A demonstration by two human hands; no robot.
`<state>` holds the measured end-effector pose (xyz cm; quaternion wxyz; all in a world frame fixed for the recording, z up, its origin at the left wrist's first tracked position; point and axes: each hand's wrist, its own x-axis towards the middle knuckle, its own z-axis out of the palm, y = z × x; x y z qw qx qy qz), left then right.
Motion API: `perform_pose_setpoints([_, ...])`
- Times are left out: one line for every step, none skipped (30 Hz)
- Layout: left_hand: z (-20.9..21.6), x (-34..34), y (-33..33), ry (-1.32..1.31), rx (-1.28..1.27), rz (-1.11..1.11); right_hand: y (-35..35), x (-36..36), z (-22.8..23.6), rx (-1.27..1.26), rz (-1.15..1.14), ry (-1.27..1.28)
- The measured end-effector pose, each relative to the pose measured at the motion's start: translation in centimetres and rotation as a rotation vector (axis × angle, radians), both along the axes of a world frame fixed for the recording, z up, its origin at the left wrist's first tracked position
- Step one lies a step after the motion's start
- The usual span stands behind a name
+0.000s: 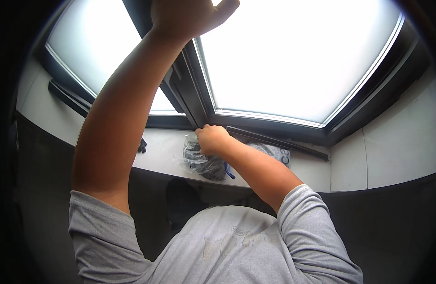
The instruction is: The person installs a window pane into a frame, then attaches small black plastic clips and a long black strip along the window edges. They handle multiple clips one at a time and press them into place along the frame.
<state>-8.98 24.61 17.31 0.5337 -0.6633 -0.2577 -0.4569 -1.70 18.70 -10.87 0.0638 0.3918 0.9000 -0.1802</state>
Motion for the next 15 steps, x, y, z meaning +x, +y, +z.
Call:
perform_pose_setpoints([0.0,0.0,0.0,-0.002,0.004,0.004,-0.1,0.0,-0.1,-0.003,0.013,-0.003])
perform_pose_setpoints([0.0,0.0,0.0,-0.002,0.001,0.006,-0.1,0.1,-0.4,-0.007,0.026,-0.005])
perform_pose_setpoints([0.0,0.1,0.1,-0.002,0.000,0.007,0.0,0.1,-0.6,-0.009,0.040,-0.008])
perform_pose_setpoints([0.0,0.1,0.1,-0.001,-0.002,0.009,0.2,0.1,-0.7,-0.052,0.039,-0.006])
perform_pose_setpoints([0.1,0.1,0.1,-0.001,-0.002,0.002,0.5,0.2,-0.9,-0.094,0.039,-0.004])
perform_pose_setpoints([0.1,0.0,0.1,-0.002,-0.003,-0.005,0.6,0.4,-0.9,-0.139,0.038,-0.004])
perform_pose_setpoints([0.0,0.0,0.2,-0.004,-0.005,-0.014,0.6,0.6,-0.9,-0.124,0.010,0.063])
perform_pose_setpoints([-0.1,0.0,0.2,-0.006,-0.007,-0.012,0.4,0.9,-0.9,-0.109,-0.019,0.130])
perform_pose_setpoints([-0.1,0.0,0.2,-0.008,-0.010,-0.010,0.2,1.1,-1.0,-0.095,-0.047,0.197])
perform_pose_setpoints([-0.2,0.0,0.3,-0.011,-0.013,-0.010,0.0,1.3,-1.3,-0.074,-0.106,0.331])
perform_pose_setpoints([-0.2,0.1,0.4,-0.012,-0.002,-0.017,-0.1,1.4,-1.7,-0.052,-0.166,0.464])
perform_pose_setpoints([-0.3,0.1,0.4,-0.011,0.005,-0.020,-0.4,1.4,-1.7,-0.035,-0.223,0.598])
perform_pose_setpoints([-0.4,0.1,0.6,-0.010,0.011,-0.024,-0.6,1.6,-1.7,-0.007,-0.208,0.628])
perform_pose_setpoints([-0.4,0.4,0.8,-0.017,0.003,-0.027,-0.8,1.8,-1.4,0.021,-0.195,0.659])
perform_pose_setpoints([-0.3,0.2,0.6,-0.022,-0.004,-0.012,-1.4,1.5,-0.7,0.044,-0.164,0.691])
